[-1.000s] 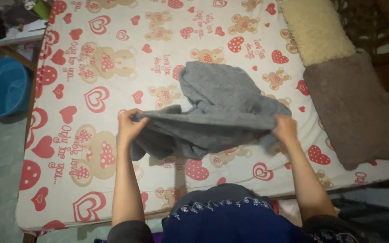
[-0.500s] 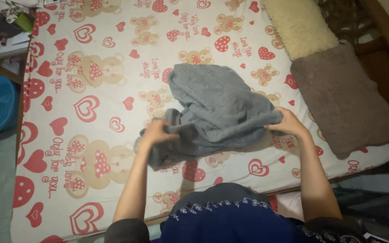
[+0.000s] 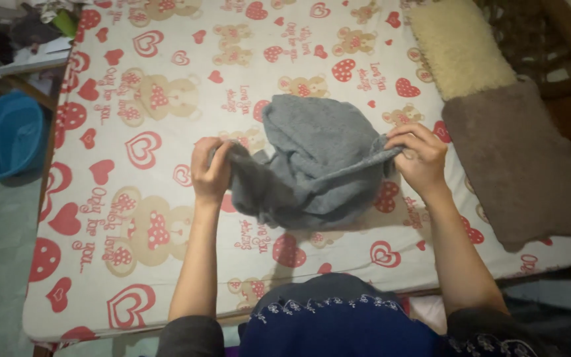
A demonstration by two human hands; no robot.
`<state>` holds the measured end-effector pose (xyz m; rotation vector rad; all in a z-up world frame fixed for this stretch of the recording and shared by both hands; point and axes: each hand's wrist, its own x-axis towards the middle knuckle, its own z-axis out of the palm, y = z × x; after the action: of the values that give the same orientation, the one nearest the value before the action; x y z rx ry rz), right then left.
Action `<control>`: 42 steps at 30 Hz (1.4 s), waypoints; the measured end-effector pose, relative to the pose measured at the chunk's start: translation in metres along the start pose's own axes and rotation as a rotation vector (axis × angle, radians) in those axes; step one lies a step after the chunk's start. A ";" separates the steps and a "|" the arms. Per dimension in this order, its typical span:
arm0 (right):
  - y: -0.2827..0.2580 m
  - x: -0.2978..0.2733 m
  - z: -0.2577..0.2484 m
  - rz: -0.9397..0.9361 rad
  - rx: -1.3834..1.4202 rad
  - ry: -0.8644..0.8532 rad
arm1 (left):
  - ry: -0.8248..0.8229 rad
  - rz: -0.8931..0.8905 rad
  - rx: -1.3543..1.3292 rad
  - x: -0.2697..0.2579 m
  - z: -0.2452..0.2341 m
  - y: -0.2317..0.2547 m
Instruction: Folding a grey blanket and arranging pillows and bolsters on a bed.
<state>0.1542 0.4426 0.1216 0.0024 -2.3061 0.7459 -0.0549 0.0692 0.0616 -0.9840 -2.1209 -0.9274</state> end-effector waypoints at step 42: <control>0.064 -0.029 0.144 0.415 1.389 -0.866 | -0.561 0.121 -0.907 -0.032 0.020 0.109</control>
<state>0.0727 0.4162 -0.0139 0.5746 -1.9301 2.8215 0.0462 0.1250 0.0620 -1.9775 -1.9971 -1.7715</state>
